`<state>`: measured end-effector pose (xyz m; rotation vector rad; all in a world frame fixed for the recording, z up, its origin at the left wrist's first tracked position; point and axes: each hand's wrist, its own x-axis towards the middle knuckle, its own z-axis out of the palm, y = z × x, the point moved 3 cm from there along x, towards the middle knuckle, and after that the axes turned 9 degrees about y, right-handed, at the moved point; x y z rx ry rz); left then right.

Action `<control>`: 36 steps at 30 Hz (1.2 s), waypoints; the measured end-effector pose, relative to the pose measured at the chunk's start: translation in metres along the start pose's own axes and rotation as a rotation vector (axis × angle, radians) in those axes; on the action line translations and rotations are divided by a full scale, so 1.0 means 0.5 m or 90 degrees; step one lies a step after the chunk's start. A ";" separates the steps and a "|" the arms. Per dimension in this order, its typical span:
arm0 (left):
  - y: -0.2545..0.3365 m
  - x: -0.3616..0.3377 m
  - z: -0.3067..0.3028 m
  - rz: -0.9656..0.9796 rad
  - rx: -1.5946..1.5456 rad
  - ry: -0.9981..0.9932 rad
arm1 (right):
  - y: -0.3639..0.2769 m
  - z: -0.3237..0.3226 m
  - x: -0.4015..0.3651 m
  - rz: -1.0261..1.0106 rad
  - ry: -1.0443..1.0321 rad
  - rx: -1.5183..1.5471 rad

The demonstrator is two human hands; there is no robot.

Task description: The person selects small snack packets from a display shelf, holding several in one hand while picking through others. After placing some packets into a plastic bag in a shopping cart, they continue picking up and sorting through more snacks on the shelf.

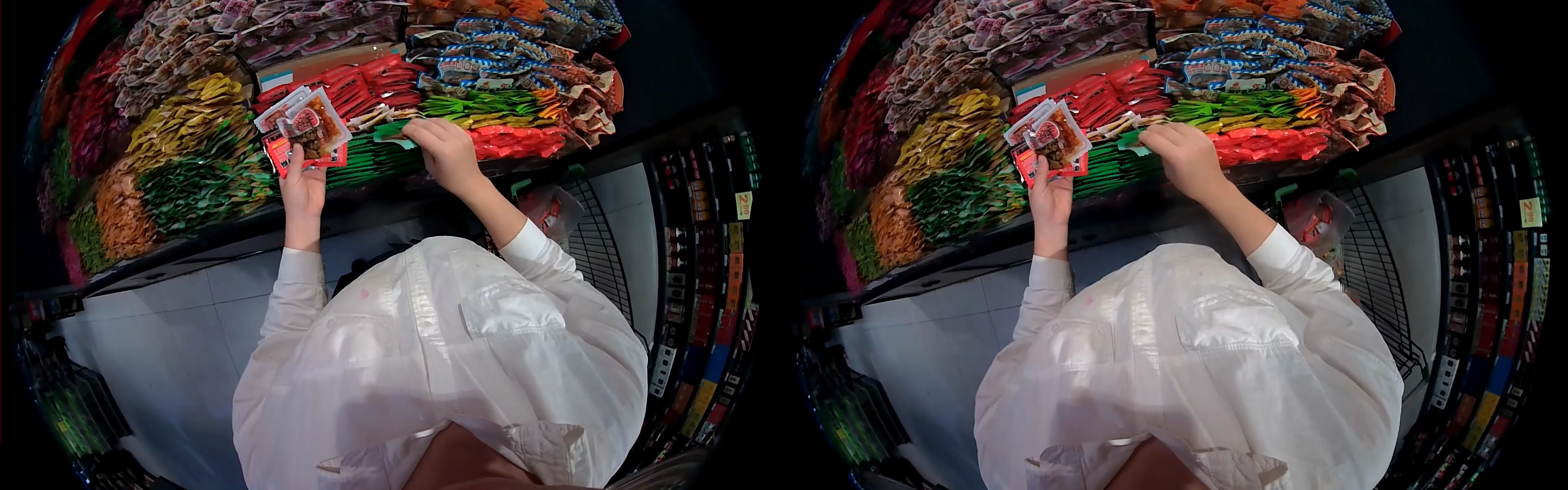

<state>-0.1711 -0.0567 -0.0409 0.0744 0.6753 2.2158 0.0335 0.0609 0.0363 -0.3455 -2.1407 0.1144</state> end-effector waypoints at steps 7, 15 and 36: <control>0.002 -0.005 0.001 0.005 0.016 0.004 | 0.008 0.038 0.034 -0.048 -0.004 -0.084; 0.000 0.000 -0.007 -0.011 0.022 -0.004 | -0.007 0.044 0.041 -0.162 -0.066 -0.121; 0.001 -0.006 -0.004 -0.021 0.029 -0.004 | 0.003 0.083 -0.041 -0.040 -0.027 -0.031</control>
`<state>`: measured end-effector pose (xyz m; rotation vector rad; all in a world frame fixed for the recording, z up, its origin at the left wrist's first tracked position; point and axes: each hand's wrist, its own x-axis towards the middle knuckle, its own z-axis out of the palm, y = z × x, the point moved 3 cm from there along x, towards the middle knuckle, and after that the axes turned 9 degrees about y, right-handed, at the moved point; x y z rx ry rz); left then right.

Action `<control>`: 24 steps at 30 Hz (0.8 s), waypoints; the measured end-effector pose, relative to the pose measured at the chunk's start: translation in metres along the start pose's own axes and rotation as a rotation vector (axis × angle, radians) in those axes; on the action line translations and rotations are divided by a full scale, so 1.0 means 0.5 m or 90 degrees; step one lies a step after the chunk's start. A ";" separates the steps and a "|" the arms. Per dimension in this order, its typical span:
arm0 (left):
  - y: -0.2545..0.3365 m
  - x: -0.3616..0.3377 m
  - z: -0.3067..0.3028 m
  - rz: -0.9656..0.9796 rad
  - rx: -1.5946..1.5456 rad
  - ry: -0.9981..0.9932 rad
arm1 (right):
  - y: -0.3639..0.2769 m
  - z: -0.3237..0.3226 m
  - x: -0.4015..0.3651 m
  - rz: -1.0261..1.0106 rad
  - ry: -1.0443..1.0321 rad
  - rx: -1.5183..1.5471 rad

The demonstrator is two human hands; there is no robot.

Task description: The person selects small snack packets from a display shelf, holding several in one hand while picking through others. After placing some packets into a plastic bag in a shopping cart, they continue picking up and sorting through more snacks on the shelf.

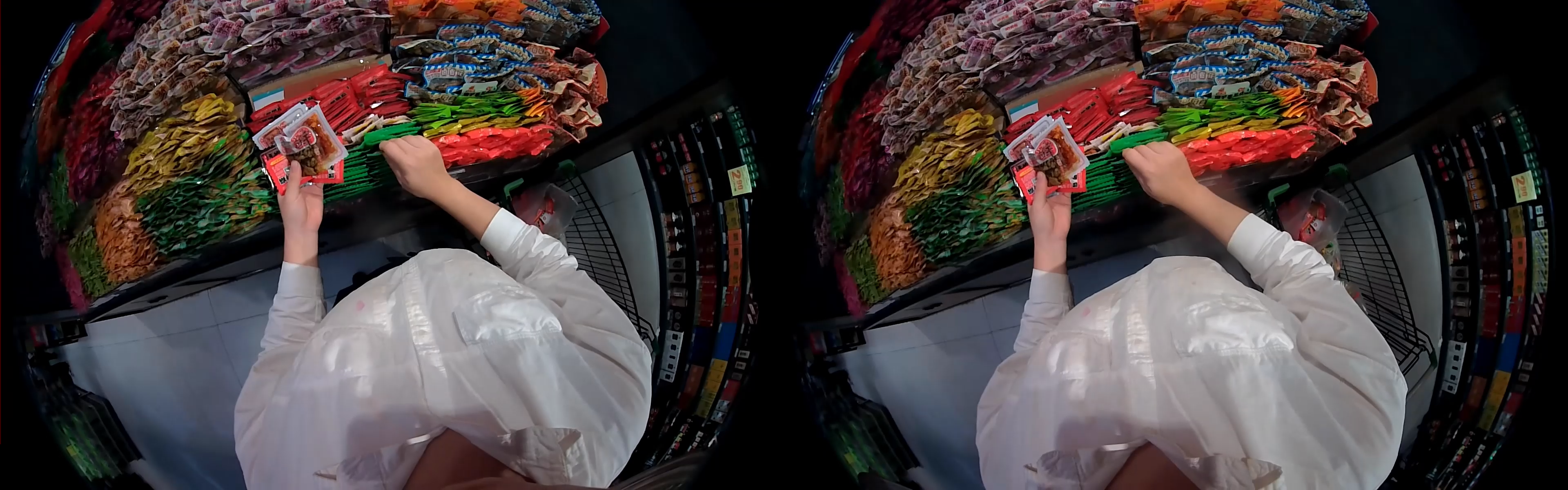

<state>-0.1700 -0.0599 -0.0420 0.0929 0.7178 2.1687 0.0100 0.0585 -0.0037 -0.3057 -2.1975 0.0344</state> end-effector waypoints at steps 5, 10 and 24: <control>0.000 0.000 0.005 -0.002 0.004 0.005 | 0.007 0.022 -0.013 0.038 -0.003 -0.008; -0.002 0.007 -0.004 -0.015 -0.011 0.000 | -0.006 0.013 -0.011 0.070 -0.098 -0.029; 0.001 -0.005 -0.001 0.001 0.009 0.000 | -0.026 0.035 -0.046 0.123 -0.072 -0.162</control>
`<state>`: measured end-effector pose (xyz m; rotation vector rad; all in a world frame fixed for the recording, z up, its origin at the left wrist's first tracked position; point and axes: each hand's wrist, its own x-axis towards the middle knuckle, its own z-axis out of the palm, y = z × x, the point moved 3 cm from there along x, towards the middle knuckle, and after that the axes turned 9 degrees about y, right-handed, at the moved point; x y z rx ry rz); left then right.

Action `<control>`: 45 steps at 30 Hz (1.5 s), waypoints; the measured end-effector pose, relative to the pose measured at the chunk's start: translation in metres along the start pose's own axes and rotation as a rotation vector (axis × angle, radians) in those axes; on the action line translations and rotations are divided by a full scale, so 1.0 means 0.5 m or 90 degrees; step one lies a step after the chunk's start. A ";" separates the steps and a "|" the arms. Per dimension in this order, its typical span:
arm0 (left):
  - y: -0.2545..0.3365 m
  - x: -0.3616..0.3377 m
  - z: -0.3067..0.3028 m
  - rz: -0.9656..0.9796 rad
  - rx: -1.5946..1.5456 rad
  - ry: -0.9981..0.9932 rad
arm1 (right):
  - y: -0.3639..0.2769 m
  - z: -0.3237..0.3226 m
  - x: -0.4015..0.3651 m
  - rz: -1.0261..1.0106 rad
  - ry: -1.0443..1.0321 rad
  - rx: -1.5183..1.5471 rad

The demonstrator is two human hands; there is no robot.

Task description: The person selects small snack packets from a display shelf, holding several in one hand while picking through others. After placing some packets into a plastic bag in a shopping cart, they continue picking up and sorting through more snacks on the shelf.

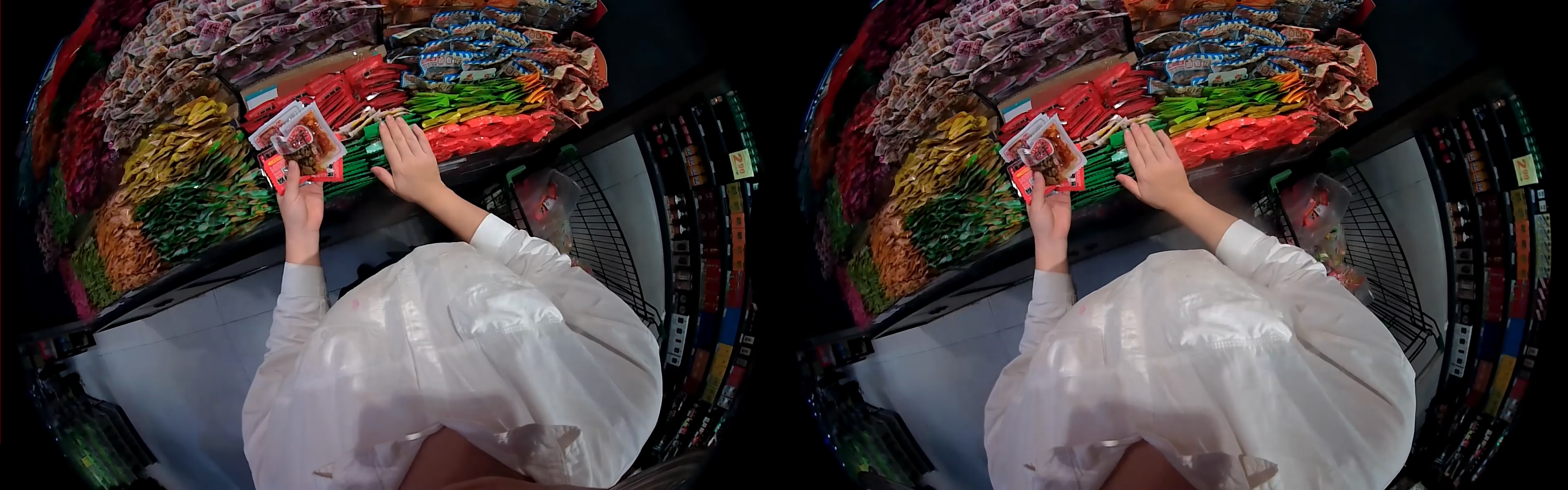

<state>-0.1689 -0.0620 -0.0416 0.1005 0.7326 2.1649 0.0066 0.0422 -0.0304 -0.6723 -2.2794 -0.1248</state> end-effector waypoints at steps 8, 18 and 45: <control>0.002 -0.012 0.024 0.005 0.023 -0.029 | -0.001 -0.019 0.020 -0.007 0.033 0.034; -0.084 -0.080 0.147 -0.027 0.087 -0.087 | -0.035 -0.102 0.096 0.465 0.088 0.889; -0.226 -0.121 0.267 -0.168 0.192 -0.159 | 0.130 -0.145 0.042 0.543 0.195 0.783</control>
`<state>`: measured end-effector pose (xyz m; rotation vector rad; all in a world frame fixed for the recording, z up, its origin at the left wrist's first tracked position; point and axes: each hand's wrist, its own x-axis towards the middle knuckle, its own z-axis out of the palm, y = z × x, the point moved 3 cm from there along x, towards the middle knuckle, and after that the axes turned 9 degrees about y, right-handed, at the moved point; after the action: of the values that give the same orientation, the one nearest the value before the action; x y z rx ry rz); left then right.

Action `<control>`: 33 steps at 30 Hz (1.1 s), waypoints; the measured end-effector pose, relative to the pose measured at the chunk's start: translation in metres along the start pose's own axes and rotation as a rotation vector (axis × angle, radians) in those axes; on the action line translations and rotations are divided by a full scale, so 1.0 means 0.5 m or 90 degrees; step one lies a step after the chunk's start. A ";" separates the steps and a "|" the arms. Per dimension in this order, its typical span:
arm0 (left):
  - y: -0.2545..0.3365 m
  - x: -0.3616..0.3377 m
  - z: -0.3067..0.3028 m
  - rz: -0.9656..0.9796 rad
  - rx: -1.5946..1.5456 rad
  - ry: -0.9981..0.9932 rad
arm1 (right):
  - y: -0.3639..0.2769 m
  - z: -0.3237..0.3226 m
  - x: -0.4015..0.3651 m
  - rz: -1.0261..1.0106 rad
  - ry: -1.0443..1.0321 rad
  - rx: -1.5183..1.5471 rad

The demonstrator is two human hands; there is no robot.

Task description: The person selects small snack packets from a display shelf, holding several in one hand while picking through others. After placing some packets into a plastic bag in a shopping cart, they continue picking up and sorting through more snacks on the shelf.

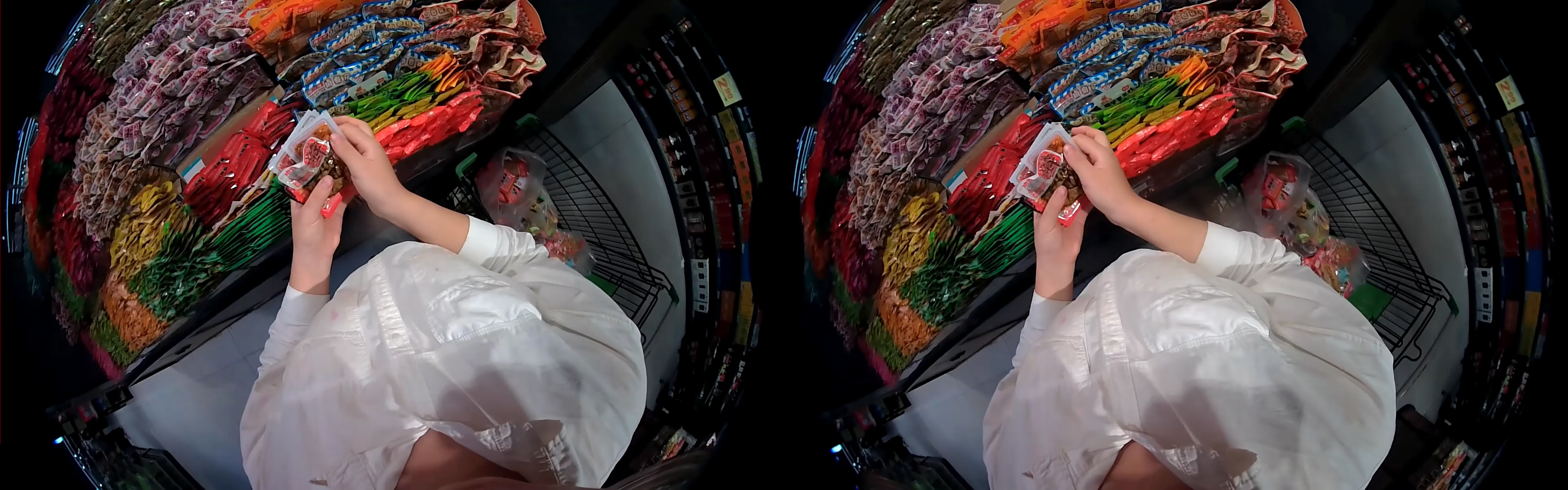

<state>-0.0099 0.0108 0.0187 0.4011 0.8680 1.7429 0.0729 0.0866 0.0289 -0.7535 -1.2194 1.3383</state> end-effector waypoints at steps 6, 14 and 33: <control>-0.013 0.005 0.006 0.016 -0.087 0.070 | -0.008 -0.006 0.011 0.181 0.050 0.320; -0.020 0.012 0.028 0.063 -0.090 0.073 | -0.025 -0.045 0.056 0.234 -0.013 0.296; 0.187 -0.022 -0.231 0.334 -0.169 0.336 | -0.017 -0.071 0.175 0.125 -0.070 0.056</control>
<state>-0.1443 -0.0528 0.0098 -0.0264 0.9286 2.4817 0.0933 0.1776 0.0460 -0.7601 -1.1869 1.6017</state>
